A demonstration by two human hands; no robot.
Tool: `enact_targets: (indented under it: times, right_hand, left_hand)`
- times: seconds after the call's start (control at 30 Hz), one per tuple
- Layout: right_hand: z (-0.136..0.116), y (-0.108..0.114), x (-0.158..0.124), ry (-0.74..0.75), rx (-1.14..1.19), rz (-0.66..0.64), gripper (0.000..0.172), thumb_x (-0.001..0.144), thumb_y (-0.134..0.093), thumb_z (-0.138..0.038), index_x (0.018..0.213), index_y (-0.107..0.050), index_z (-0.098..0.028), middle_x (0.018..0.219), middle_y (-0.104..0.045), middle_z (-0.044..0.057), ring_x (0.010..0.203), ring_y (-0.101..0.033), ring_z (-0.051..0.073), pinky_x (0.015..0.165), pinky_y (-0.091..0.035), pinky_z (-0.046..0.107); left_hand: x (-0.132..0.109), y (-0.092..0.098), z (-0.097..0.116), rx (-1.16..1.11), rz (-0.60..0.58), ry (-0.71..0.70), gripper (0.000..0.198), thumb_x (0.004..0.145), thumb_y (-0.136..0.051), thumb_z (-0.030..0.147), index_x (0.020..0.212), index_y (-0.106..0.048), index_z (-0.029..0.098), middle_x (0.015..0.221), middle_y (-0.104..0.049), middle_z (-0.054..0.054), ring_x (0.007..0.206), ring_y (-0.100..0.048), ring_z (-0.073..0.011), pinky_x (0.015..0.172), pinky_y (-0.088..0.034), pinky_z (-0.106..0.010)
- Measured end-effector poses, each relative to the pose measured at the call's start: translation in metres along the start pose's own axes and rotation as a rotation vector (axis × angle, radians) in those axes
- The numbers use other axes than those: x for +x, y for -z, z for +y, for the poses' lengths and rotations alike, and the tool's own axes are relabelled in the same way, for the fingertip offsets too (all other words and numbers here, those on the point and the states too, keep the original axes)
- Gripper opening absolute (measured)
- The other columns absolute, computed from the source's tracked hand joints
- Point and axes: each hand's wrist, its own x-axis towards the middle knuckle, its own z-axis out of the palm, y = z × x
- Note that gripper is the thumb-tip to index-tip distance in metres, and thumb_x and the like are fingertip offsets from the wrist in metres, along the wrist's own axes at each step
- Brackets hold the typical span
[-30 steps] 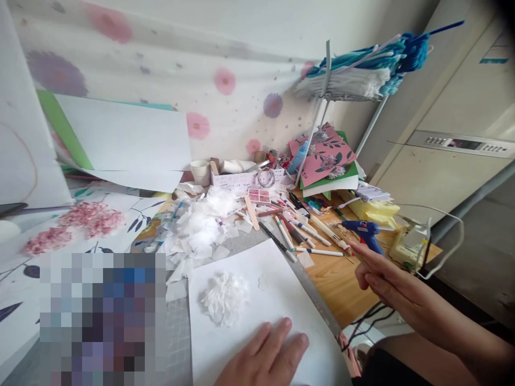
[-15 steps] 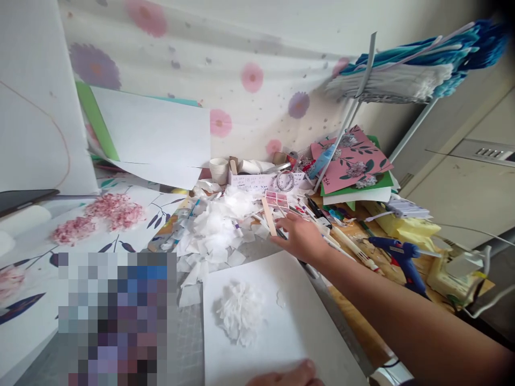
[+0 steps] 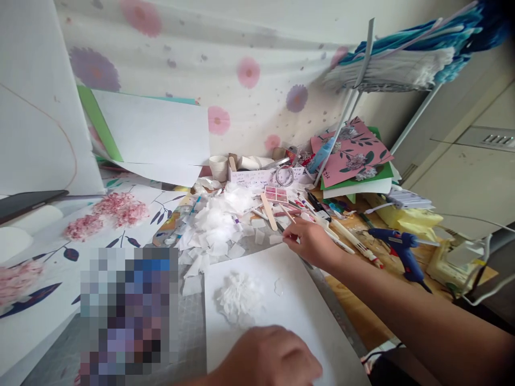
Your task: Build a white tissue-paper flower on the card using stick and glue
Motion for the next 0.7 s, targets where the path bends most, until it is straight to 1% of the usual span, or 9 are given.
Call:
enact_targets:
  times: [0.03, 0.1, 0.17, 0.27, 0.4, 0.5, 0.57, 0.63, 0.7]
  right_hand:
    - [-0.001, 0.001, -0.009, 0.024, 0.004, -0.006, 0.014, 0.081, -0.053, -0.014, 0.080, -0.067, -0.015, 0.080, -0.061, 0.003, 0.071, -0.055, 0.013, 0.065, -0.037, 0.022]
    - [-0.001, 0.000, -0.022, 0.068, 0.015, -0.023, 0.013, 0.080, -0.055, -0.013, 0.079, -0.068, -0.015, 0.080, -0.060, 0.003, 0.070, -0.055, 0.013, 0.064, -0.036, 0.022]
    - [-0.001, -0.002, -0.029, 0.103, 0.032, -0.035, 0.012, 0.078, -0.057, -0.014, 0.079, -0.068, -0.016, 0.078, -0.060, 0.002, 0.069, -0.054, 0.013, 0.063, -0.034, 0.022]
    - [-0.001, -0.004, -0.030, 0.135, 0.055, -0.037, 0.010, 0.077, -0.058, -0.015, 0.080, -0.068, -0.017, 0.077, -0.059, 0.002, 0.067, -0.053, 0.012, 0.060, -0.032, 0.022]
    - [-0.004, -0.006, -0.029, 0.139, 0.082, -0.028, 0.010, 0.077, -0.058, -0.015, 0.078, -0.068, -0.017, 0.075, -0.058, 0.001, 0.063, -0.052, 0.012, 0.054, -0.027, 0.022]
    - [-0.006, -0.009, -0.029, 0.135, 0.109, -0.030, 0.010, 0.076, -0.058, -0.014, 0.076, -0.068, -0.017, 0.074, -0.059, 0.002, 0.061, -0.051, 0.012, 0.051, -0.024, 0.023]
    - [-0.006, -0.009, -0.029, 0.125, 0.135, -0.029, 0.008, 0.076, -0.059, -0.015, 0.075, -0.067, -0.017, 0.074, -0.059, 0.002, 0.061, -0.052, 0.012, 0.051, -0.024, 0.023]
    - [-0.003, -0.006, -0.028, 0.104, 0.173, -0.012, 0.007, 0.077, -0.061, -0.019, 0.081, -0.066, -0.018, 0.077, -0.060, 0.002, 0.063, -0.053, 0.013, 0.054, -0.028, 0.023]
    - [0.003, 0.001, -0.026, 0.074, 0.219, 0.014, 0.020, 0.082, -0.059, -0.028, 0.098, -0.062, -0.017, 0.079, -0.060, 0.002, 0.065, -0.054, 0.014, 0.058, -0.033, 0.024]
  left_hand:
    - [0.004, 0.009, 0.006, 0.060, 0.079, -0.005, 0.016, 0.081, -0.053, 0.018, 0.093, -0.063, 0.017, 0.085, -0.068, -0.004, 0.074, -0.062, -0.0164, 0.067, -0.050, -0.024]
    - [0.015, 0.030, 0.016, 0.162, 0.220, 0.156, 0.020, 0.077, -0.050, 0.011, 0.093, -0.061, 0.016, 0.084, -0.064, -0.005, 0.078, -0.059, -0.0176, 0.071, -0.047, -0.028]
    - [0.029, 0.049, 0.018, 0.270, 0.232, 0.341, 0.019, 0.076, -0.054, 0.011, 0.093, -0.060, 0.017, 0.087, -0.061, -0.004, 0.081, -0.057, -0.0183, 0.074, -0.046, -0.031]
    - [0.050, 0.067, 0.009, 0.570, 0.196, 0.426, 0.022, 0.078, -0.058, 0.017, 0.100, -0.060, 0.019, 0.095, -0.058, -0.005, 0.094, -0.051, -0.0232, 0.083, -0.042, -0.038]
    - [0.065, 0.069, -0.006, 0.739, 0.155, 0.440, 0.024, 0.073, -0.067, 0.025, 0.096, -0.062, 0.022, 0.096, -0.056, -0.003, 0.093, -0.048, -0.0237, 0.080, -0.039, -0.037]
    - [0.069, 0.062, -0.013, 0.755, 0.148, 0.449, 0.008, 0.077, -0.062, 0.021, 0.084, -0.065, 0.023, 0.087, -0.057, -0.002, 0.090, -0.048, -0.0217, 0.076, -0.038, -0.035]
    - [0.070, 0.059, -0.018, 0.764, 0.160, 0.461, 0.010, 0.079, -0.058, 0.017, 0.075, -0.065, 0.023, 0.080, -0.057, -0.001, 0.086, -0.048, -0.0206, 0.074, -0.037, -0.034]
    - [0.070, 0.057, -0.024, 0.764, 0.182, 0.471, 0.012, 0.078, -0.058, 0.016, 0.072, -0.065, 0.023, 0.077, -0.057, 0.000, 0.083, -0.047, -0.0201, 0.072, -0.036, -0.033]
    - [0.069, 0.058, -0.030, 0.758, 0.216, 0.479, 0.011, 0.078, -0.059, 0.017, 0.071, -0.064, 0.023, 0.078, -0.058, 0.000, 0.082, -0.048, -0.0201, 0.071, -0.035, -0.033]
